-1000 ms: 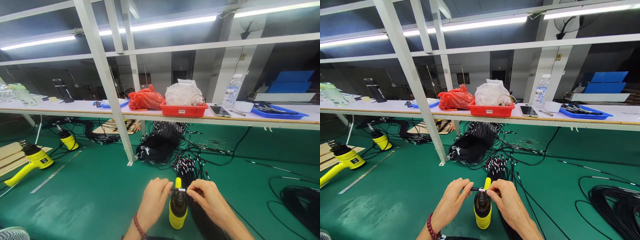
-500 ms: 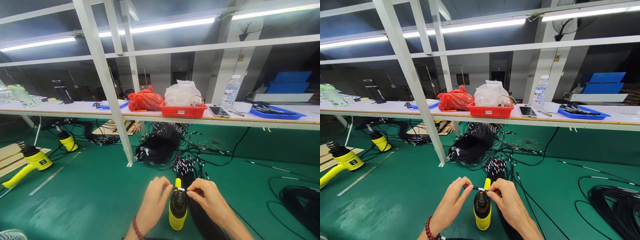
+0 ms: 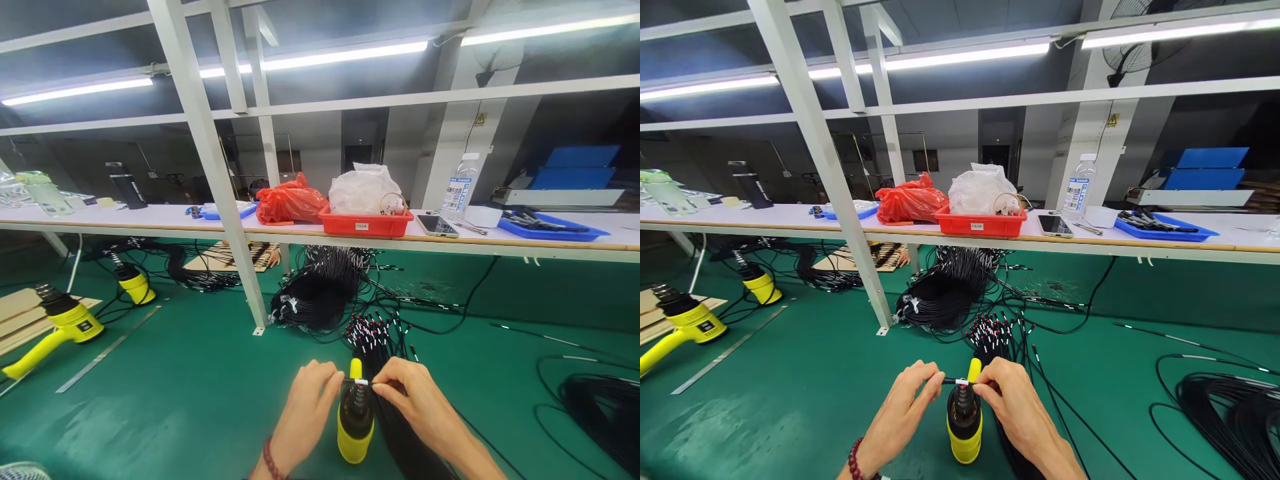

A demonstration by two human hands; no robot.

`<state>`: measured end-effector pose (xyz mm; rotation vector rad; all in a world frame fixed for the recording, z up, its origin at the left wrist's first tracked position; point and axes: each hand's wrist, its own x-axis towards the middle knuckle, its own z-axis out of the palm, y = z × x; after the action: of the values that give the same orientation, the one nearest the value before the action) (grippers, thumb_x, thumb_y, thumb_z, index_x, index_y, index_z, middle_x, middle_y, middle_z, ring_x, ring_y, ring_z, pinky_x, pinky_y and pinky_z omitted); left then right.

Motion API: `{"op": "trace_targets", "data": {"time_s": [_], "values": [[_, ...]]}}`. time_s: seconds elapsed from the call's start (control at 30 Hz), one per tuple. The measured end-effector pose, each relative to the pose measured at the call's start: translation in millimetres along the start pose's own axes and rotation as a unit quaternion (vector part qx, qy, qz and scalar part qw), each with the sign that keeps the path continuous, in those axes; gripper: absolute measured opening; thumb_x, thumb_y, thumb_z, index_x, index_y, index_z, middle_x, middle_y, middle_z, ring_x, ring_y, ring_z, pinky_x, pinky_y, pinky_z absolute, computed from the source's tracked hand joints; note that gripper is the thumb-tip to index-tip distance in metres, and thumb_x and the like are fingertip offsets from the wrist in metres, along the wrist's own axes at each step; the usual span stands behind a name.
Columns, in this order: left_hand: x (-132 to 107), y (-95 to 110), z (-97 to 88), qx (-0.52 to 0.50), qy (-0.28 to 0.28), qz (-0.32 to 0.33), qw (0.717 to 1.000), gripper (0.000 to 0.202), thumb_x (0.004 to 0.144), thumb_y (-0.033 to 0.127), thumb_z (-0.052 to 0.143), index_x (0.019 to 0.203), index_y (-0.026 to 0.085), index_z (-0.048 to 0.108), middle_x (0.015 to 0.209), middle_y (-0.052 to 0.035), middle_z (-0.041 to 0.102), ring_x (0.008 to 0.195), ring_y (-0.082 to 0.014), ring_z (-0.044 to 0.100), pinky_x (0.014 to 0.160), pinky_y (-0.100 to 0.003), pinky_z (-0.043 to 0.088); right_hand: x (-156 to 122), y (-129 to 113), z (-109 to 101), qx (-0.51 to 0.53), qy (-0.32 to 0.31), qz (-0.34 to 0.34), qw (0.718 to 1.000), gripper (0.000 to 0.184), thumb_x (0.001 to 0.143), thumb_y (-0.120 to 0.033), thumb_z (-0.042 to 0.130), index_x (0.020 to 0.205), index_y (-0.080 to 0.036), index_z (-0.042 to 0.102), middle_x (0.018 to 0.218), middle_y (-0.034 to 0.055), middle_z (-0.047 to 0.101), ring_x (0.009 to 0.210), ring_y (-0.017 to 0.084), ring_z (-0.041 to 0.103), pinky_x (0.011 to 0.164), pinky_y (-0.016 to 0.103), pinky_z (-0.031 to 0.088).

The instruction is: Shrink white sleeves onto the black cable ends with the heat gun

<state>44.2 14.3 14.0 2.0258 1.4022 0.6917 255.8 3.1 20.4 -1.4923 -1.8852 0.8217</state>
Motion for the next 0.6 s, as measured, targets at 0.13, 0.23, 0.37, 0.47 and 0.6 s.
{"op": "trace_targets", "data": {"time_s": [0.13,0.23,0.37,0.47,0.6], "values": [[-0.5,-2.1,1.0,-0.003,0.002,0.001,1.000,0.038,0.100,0.039,0.032,0.071,0.021,0.049,0.074,0.0008,0.057,0.082,-0.0202,0.053,0.099,-0.043,0.036,-2.3,-3.9,-0.8,-0.015,-0.004,-0.015,1.000,0.022,0.092,-0.025,0.050,0.078,-0.018,0.065,0.081,0.0016,0.064,0.075,0.018,0.058,0.068,0.028,0.041],[-2.1,-1.1,1.0,-0.037,0.027,0.015,0.999,0.022,0.097,0.035,0.041,0.085,0.023,0.054,0.087,0.0004,0.061,0.090,-0.0197,0.055,0.103,-0.042,0.034,-0.9,-5.9,1.0,-0.005,0.012,-0.007,1.000,0.016,0.088,-0.020,0.055,0.074,-0.018,0.063,0.077,0.0003,0.062,0.070,0.017,0.057,0.064,0.027,0.041],[-3.7,2.7,2.5,-0.046,0.027,0.007,0.999,0.021,0.097,0.034,0.039,0.085,0.024,0.052,0.088,-0.0001,0.060,0.089,-0.0199,0.055,0.093,-0.037,0.041,-2.2,-4.2,1.6,0.001,0.014,0.000,1.000,0.014,0.088,-0.020,0.055,0.075,-0.019,0.062,0.077,0.0000,0.061,0.069,0.017,0.056,0.063,0.027,0.042],[-4.0,4.6,4.1,-0.034,0.020,-0.010,0.999,0.028,0.099,0.038,0.032,0.080,0.023,0.047,0.085,-0.0004,0.056,0.088,-0.0205,0.053,0.088,-0.036,0.043,-7.2,-1.3,-0.1,-0.020,-0.003,-0.023,1.000,0.020,0.093,-0.023,0.049,0.080,-0.019,0.064,0.082,0.0014,0.062,0.076,0.018,0.057,0.068,0.029,0.042],[-3.7,3.6,5.4,-0.014,0.009,-0.028,0.999,0.034,0.099,0.041,0.030,0.076,0.023,0.046,0.080,-0.0006,0.054,0.087,-0.0218,0.052,0.092,-0.040,0.040,-10.4,-1.5,-2.2,-0.028,-0.004,-0.027,0.999,0.023,0.095,-0.024,0.048,0.079,-0.019,0.064,0.082,0.0015,0.062,0.075,0.018,0.057,0.069,0.029,0.041]]}}
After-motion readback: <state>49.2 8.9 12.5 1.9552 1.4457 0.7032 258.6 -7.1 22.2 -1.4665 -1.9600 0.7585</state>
